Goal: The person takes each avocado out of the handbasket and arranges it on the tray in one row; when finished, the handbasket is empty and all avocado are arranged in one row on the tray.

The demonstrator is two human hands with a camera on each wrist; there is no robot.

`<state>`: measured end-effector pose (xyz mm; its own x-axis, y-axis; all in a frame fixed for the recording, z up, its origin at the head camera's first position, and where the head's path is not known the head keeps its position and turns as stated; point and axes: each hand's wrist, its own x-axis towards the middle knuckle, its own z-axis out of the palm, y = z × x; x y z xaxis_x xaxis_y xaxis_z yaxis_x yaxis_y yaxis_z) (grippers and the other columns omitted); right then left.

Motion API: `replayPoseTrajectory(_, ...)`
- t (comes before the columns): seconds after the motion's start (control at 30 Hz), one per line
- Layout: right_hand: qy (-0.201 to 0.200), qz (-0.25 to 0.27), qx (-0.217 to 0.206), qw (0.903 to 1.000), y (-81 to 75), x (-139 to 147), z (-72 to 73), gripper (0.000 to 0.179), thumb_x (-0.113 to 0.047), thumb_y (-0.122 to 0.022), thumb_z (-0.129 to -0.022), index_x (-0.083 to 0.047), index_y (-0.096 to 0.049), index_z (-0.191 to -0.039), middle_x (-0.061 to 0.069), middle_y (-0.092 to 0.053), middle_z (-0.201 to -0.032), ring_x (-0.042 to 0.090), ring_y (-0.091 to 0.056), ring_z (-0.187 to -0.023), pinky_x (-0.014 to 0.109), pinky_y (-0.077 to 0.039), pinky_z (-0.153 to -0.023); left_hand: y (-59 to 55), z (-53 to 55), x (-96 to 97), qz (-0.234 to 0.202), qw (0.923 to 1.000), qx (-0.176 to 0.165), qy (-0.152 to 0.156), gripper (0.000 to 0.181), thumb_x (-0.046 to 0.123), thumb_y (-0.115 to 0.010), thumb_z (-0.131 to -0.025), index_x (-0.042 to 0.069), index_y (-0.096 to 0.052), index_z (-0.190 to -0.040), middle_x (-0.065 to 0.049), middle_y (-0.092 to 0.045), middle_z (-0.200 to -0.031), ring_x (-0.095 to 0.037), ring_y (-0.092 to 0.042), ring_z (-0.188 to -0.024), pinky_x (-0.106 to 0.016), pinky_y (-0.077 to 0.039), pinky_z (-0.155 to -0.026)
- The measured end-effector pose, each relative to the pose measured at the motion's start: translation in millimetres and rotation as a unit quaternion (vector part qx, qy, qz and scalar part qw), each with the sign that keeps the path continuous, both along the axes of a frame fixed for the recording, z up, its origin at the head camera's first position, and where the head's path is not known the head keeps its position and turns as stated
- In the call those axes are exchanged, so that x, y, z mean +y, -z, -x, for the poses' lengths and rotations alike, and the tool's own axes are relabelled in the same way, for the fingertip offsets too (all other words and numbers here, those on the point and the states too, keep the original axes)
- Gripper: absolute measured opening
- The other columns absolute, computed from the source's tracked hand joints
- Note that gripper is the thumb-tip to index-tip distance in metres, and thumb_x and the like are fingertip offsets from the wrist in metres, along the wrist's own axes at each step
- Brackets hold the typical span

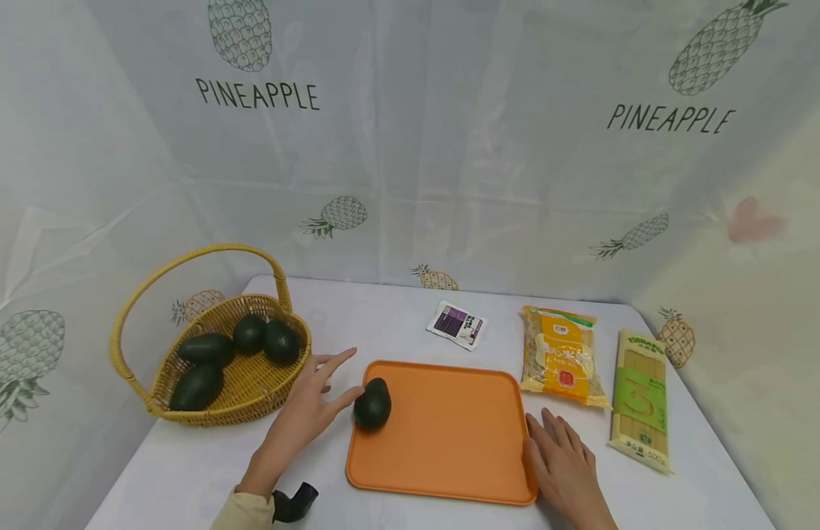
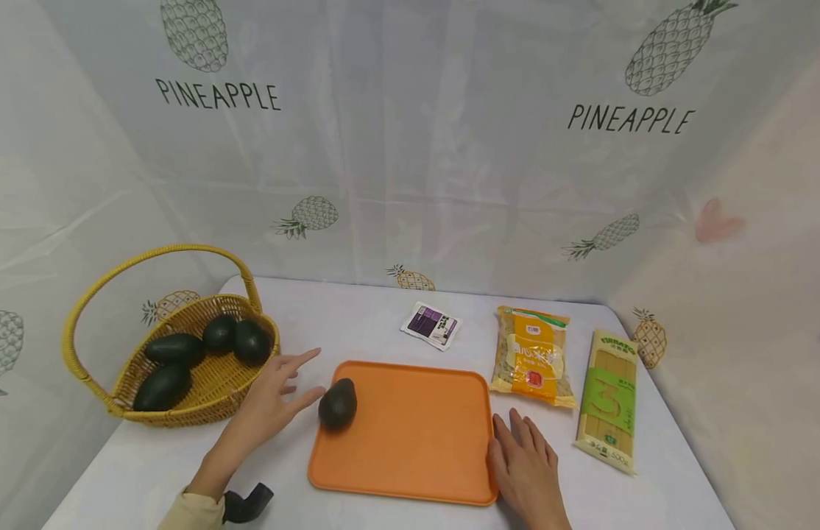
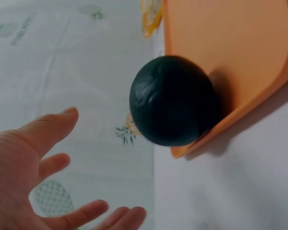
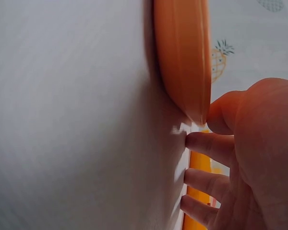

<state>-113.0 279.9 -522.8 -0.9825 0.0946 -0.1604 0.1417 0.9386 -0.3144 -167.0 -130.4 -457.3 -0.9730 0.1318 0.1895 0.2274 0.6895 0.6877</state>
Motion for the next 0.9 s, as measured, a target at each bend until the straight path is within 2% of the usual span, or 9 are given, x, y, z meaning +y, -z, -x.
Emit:
replayPoseTrajectory(0.13,0.001,-0.002,-0.004,1.0,0.9,1,-0.1,0.055,-0.04,-0.045,-0.114,-0.009,-0.052,-0.159,0.028,-0.035,-0.17,0.057,-0.026,-0.156,0.084,-0.025,-0.118,0.7,4.2,-6.2,-0.028,0.9993,0.024,0.0,0.065,0.024,-0.083,-0.096,0.023,-0.058,-0.155,-0.019,-0.057,-0.14,-0.04,-0.061,-0.13,-0.053,-0.061,-0.103)
replayPoseTrajectory(0.37,0.0,-0.01,-0.008,0.9999,0.9,2,0.0,0.057,-0.043,-0.043,-0.114,-0.01,-0.051,-0.159,0.027,-0.035,-0.171,0.057,-0.026,-0.157,0.083,-0.027,-0.118,-0.1,9.3,-17.9,-0.088,0.9954,0.036,0.008,0.062,0.013,-0.081,-0.096,0.013,-0.059,-0.153,-0.02,-0.06,-0.133,-0.046,-0.067,-0.128,-0.057,-0.059,-0.103)
replayPoseTrajectory(0.53,0.0,-0.011,-0.008,0.9999,0.7,3,-0.3,0.058,-0.044,-0.043,-0.114,-0.01,-0.051,-0.159,0.027,-0.036,-0.17,0.057,-0.027,-0.156,0.083,-0.028,-0.117,-5.7,9.8,-27.1,-0.127,0.991,0.04,0.014,0.061,0.011,-0.079,-0.098,0.01,-0.056,-0.154,-0.022,-0.06,-0.139,-0.047,-0.067,-0.131,-0.054,-0.057,-0.105)
replayPoseTrajectory(0.6,0.0,-0.009,-0.01,0.9999,0.5,3,-0.4,0.058,-0.044,-0.043,-0.114,-0.01,-0.051,-0.159,0.027,-0.036,-0.17,0.057,-0.027,-0.156,0.083,-0.027,-0.118,-9.2,9.9,-31.8,-0.143,0.9892,0.032,0.011,0.06,0.012,-0.077,-0.099,0.013,-0.055,-0.155,-0.021,-0.059,-0.143,-0.046,-0.065,-0.134,-0.05,-0.059,-0.104)
replayPoseTrajectory(0.67,0.0,-0.007,-0.011,0.9999,0.4,3,-0.4,0.057,-0.044,-0.043,-0.114,-0.01,-0.051,-0.16,0.027,-0.036,-0.171,0.056,-0.026,-0.157,0.083,-0.027,-0.118,-12.0,10.5,-37.1,-0.155,0.9877,0.021,0.005,0.06,0.015,-0.076,-0.101,0.016,-0.054,-0.156,-0.019,-0.058,-0.146,-0.044,-0.064,-0.136,-0.039,-0.062,-0.103)
replayPoseTrajectory(0.8,0.0,-0.005,-0.012,0.9999,1.0,3,0.1,0.058,-0.044,-0.043,-0.114,-0.01,-0.051,-0.159,0.027,-0.036,-0.17,0.056,-0.026,-0.157,0.083,-0.026,-0.118,-17.5,12.2,-47.7,-0.171,0.9851,0.015,-0.003,0.057,0.017,-0.073,-0.103,0.017,-0.054,-0.157,-0.02,-0.057,-0.147,-0.025,-0.067,-0.133,-0.013,-0.056,-0.097)
replayPoseTrajectory(0.9,0.0,-0.007,-0.013,0.9999,1.2,3,0.4,0.058,-0.044,-0.043,-0.114,-0.01,-0.051,-0.16,0.027,-0.036,-0.17,0.057,-0.026,-0.157,0.083,-0.026,-0.118,-20.6,13.9,-54.9,-0.173,0.9846,0.025,-0.007,0.055,0.015,-0.073,-0.104,0.014,-0.054,-0.156,-0.022,-0.057,-0.147,-0.01,-0.065,-0.128,-0.005,-0.052,-0.094)
